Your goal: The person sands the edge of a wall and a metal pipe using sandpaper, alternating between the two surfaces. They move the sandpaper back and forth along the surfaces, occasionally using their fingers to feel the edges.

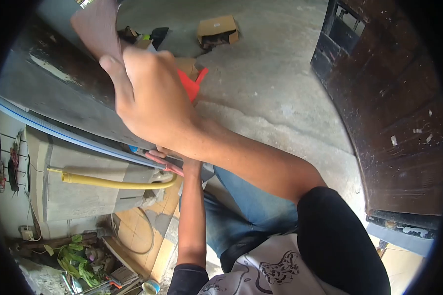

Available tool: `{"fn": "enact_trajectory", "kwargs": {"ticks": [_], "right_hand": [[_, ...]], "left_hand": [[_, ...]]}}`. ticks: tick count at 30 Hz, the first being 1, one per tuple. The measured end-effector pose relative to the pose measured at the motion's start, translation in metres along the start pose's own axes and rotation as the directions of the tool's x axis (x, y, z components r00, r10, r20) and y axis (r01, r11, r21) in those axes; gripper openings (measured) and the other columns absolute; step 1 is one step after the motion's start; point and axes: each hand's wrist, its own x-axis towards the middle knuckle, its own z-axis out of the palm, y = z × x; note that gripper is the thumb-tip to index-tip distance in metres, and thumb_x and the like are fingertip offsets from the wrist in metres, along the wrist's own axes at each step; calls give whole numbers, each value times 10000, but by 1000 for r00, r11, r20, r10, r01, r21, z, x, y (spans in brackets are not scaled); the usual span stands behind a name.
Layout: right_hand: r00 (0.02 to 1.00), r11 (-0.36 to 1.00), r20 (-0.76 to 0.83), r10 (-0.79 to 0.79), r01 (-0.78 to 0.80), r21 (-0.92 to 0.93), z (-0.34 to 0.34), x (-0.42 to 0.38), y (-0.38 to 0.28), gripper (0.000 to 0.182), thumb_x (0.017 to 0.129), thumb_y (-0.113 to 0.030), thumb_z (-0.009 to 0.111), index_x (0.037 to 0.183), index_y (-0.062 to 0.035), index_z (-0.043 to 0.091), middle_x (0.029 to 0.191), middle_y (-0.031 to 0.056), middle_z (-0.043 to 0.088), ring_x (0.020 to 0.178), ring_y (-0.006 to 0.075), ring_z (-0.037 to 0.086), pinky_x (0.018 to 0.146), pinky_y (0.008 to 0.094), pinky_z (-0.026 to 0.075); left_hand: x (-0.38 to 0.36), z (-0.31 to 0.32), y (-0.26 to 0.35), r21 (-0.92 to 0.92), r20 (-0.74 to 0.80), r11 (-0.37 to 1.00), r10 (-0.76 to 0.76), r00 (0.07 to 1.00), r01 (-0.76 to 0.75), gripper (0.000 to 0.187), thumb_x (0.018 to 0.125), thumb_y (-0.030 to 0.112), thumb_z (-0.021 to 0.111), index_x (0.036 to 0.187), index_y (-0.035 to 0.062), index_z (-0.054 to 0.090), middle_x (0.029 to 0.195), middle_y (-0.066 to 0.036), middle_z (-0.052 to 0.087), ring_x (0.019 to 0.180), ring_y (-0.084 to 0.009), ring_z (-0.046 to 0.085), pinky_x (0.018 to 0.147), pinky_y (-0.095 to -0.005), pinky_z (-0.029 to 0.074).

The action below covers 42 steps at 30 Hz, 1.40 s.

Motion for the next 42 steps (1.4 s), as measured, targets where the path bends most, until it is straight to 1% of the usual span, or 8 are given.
{"fn": "enact_trajectory", "kwargs": {"ticks": [4, 8, 10, 15, 23, 27, 34, 42], "right_hand": [[998, 999, 50, -33, 32, 26, -3, -28, 23, 366, 975, -131, 595, 669, 47, 503, 538, 246, 462, 506, 433, 520, 465, 421, 374], [998, 994, -8, 58, -57, 89, 1, -7, 18, 267, 960, -104, 599, 750, 62, 599, 547, 241, 494, 501, 415, 555, 481, 423, 402], [983, 984, 130, 130, -144, 102, -3, -11, 15, 373, 1020, -242, 580, 787, 50, 588, 503, 71, 543, 422, 147, 572, 420, 307, 400], [985, 995, 161, 56, -67, 67, -7, -13, 15, 274, 950, -67, 610, 707, 59, 590, 569, 249, 529, 506, 400, 572, 466, 448, 382], [886, 859, 338, 316, -419, 295, -58, -28, 58, 282, 1010, -167, 583, 1105, 98, 603, 908, 132, 675, 646, 136, 647, 532, 256, 502], [896, 775, -101, 433, -313, 548, -66, -5, 97, 233, 1010, -145, 588, 1077, 72, 637, 918, 105, 699, 700, 123, 642, 619, 284, 506], [897, 824, 213, -386, 232, 517, -53, -10, 136, 330, 776, -149, 719, 1106, -151, 725, 1220, 157, 657, 1095, 299, 645, 949, 387, 505], [953, 981, 301, -39, -20, 193, -7, -42, 50, 556, 796, -154, 635, 1348, -100, 593, 1349, 207, 605, 1229, 316, 610, 1135, 437, 370]], "left_hand": [[-1, 12, 5, 406, 70, 905, -166, 984, 124, 955, 941, 538, 574, 1467, -156, 182, 1559, -347, 182, 1427, -408, 239, 1134, -611, -139], [40, -14, 22, 283, -185, 943, 235, 954, -177, 608, 953, 394, 589, 1345, -63, 510, 1411, -252, 432, 1313, -280, 393, 1178, -528, -6], [38, -16, 20, 265, -163, 942, 253, 954, -205, 566, 944, 364, 592, 1320, -53, 525, 1377, -243, 445, 1278, -279, 406, 1149, -518, 25], [21, -22, 21, 241, -65, 936, 278, 958, -255, 464, 921, 290, 598, 1258, -26, 564, 1293, -221, 476, 1188, -277, 438, 1077, -492, 105], [21, -14, 17, 248, 73, 914, 312, 947, -320, 317, 884, 172, 609, 1159, 17, 627, 1158, -186, 525, 1046, -273, 489, 961, -450, 232], [21, -12, 10, 253, 162, 902, 316, 935, -349, 259, 866, 113, 614, 1110, 38, 658, 1091, -169, 550, 974, -271, 515, 903, -430, 295], [28, -28, 17, 295, 262, 895, 262, 929, -336, 219, 834, 10, 623, 1023, 76, 713, 973, -138, 594, 850, -268, 559, 801, -393, 406], [40, -45, 41, 377, 343, 876, 169, 924, -300, 308, 793, -117, 620, 910, 120, 778, 833, -99, 637, 700, -255, 601, 678, -353, 521]]}}
